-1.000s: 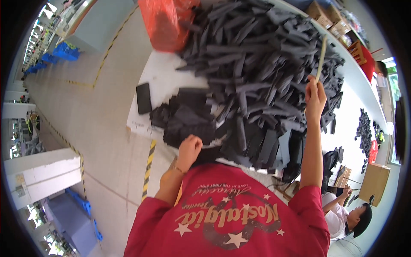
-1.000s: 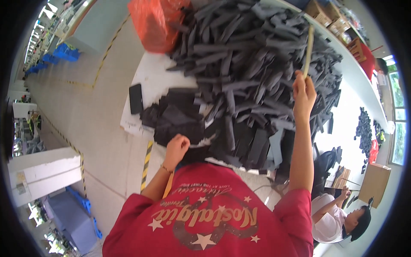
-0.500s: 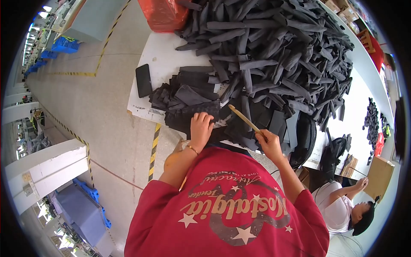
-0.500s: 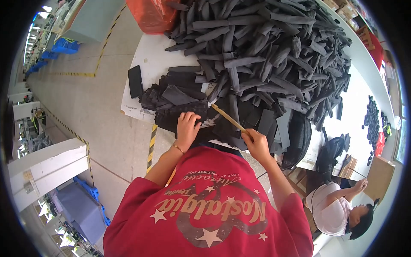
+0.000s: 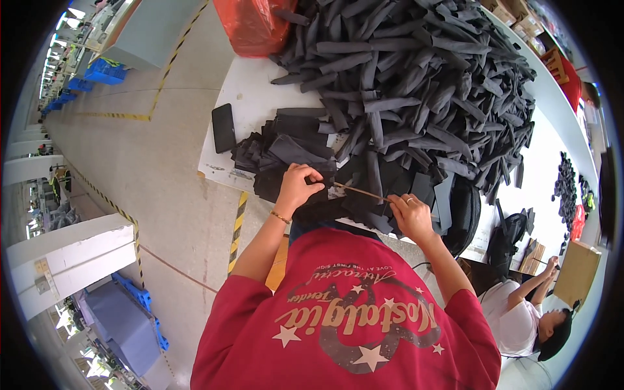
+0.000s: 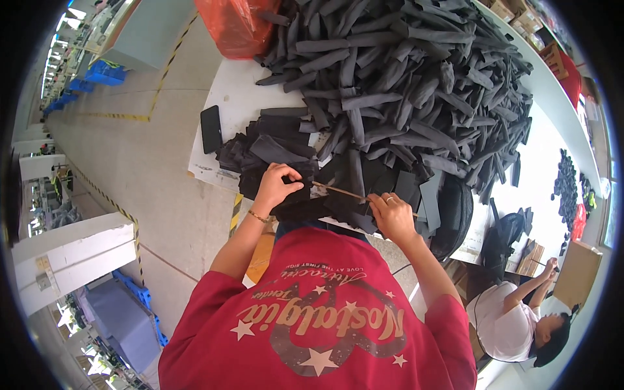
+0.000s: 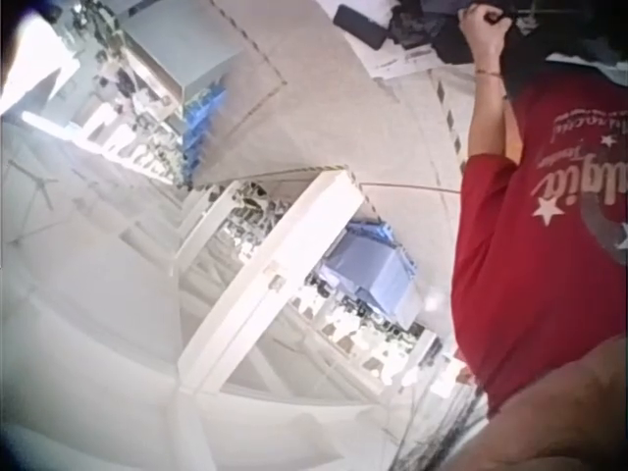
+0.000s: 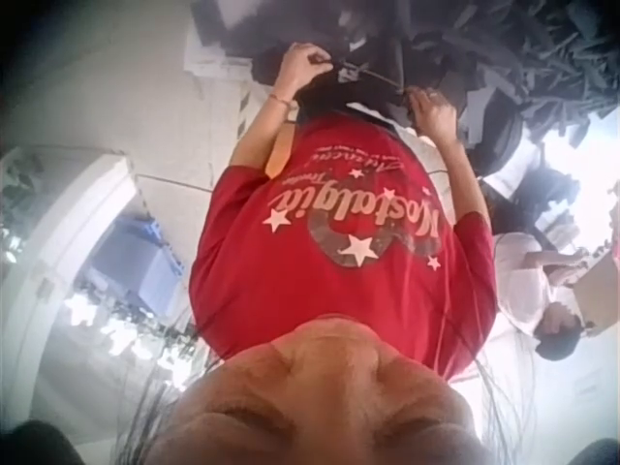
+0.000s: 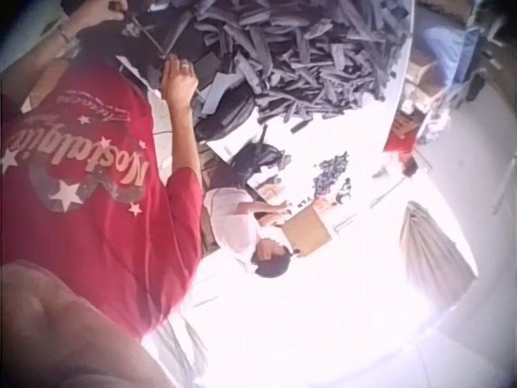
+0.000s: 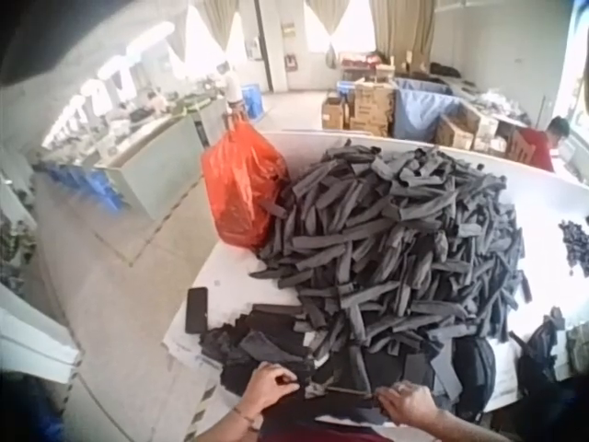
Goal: Inserting metal rods into pre-slotted black foam blocks using a wooden stick as a tool.
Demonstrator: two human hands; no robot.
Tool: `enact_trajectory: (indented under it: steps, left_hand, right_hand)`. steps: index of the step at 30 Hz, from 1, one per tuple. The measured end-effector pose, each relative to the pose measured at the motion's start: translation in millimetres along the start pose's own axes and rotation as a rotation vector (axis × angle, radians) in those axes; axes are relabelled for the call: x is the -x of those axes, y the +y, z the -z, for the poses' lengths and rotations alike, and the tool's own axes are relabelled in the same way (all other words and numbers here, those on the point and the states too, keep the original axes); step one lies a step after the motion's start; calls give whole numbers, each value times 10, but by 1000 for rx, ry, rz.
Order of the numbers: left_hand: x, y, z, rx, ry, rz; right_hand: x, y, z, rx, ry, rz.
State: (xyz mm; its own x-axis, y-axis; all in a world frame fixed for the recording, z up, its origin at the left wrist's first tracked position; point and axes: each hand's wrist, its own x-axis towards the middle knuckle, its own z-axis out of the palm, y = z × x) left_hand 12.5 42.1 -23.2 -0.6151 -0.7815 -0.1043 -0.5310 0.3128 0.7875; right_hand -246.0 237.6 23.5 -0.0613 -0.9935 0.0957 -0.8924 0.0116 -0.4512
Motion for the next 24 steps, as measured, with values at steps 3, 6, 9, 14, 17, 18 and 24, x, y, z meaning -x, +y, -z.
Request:
enact_trajectory:
  steps: [3,6,9,14,17,18,24]
  left_hand:
    - [-12,64,52,6,-28,-44]
    - [-24,179,26,-40,-23,-209]
    - [-33,492,-86,-116,-52,-403]
    - [95,967,89,163,783,-377]
    - [213,501,-65,1437,366,188]
    - [178,388,-142,1850,99,284]
    - [51,624,-402,1786,425,409]
  right_hand:
    - [-55,28,1,39,4,36]
    - [-167,-32,-70,48,-16,89]
    - [-382,-315,-201,-83,-60,46]
    - [-409,-427,-464,-689,-125,-314]
    - [-432,-607,-460,-896,-247,-362]
    - [-443,-681,-485,-896,-255,-347]
    - [-470,-940,-731,-696,64,-386]
